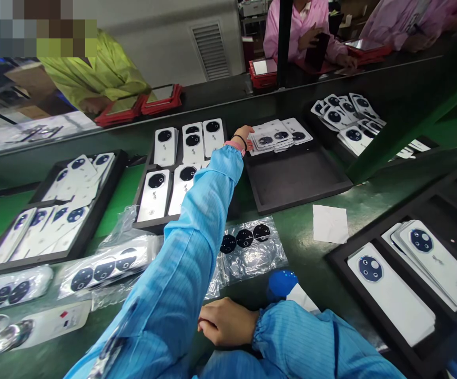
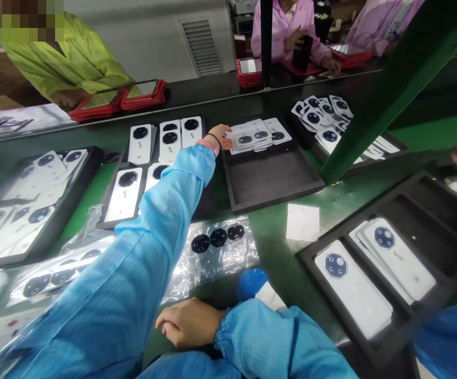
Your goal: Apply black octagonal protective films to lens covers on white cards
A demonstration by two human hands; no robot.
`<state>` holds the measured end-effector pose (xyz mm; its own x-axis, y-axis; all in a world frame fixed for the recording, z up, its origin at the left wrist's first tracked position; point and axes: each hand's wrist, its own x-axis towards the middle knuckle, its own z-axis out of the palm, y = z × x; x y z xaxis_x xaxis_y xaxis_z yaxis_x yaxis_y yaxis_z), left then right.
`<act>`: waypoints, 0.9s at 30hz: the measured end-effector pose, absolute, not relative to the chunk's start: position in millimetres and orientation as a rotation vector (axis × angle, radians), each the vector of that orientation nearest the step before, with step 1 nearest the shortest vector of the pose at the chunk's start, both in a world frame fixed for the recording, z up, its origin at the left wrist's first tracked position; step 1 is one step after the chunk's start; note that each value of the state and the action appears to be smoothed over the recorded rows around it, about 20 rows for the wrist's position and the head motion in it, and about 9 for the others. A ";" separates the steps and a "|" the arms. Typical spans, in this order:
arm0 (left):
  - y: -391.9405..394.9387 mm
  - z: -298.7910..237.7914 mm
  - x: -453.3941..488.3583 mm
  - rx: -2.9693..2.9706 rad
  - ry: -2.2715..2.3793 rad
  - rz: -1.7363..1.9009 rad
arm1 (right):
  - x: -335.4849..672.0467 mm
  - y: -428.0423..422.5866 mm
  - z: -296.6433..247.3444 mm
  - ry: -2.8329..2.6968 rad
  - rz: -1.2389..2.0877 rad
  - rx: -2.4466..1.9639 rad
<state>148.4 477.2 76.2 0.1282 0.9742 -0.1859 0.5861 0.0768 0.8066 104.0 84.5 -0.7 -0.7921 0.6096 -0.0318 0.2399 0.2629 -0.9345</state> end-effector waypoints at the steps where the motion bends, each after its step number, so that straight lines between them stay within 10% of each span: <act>1: 475.2 76.8 148.6 1.540 1.565 0.604 | 104.0 84.4 -1.0 -2.198 1.543 -0.778; 18: 419.6 188.8 44.0 1.181 1.487 0.992 | 120.8 62.3 33.1 -1.913 1.766 -0.679; 27: 340.8 191.4 -72.7 1.302 1.568 0.983 | 250.5 143.3 60.3 -0.248 1.340 -1.326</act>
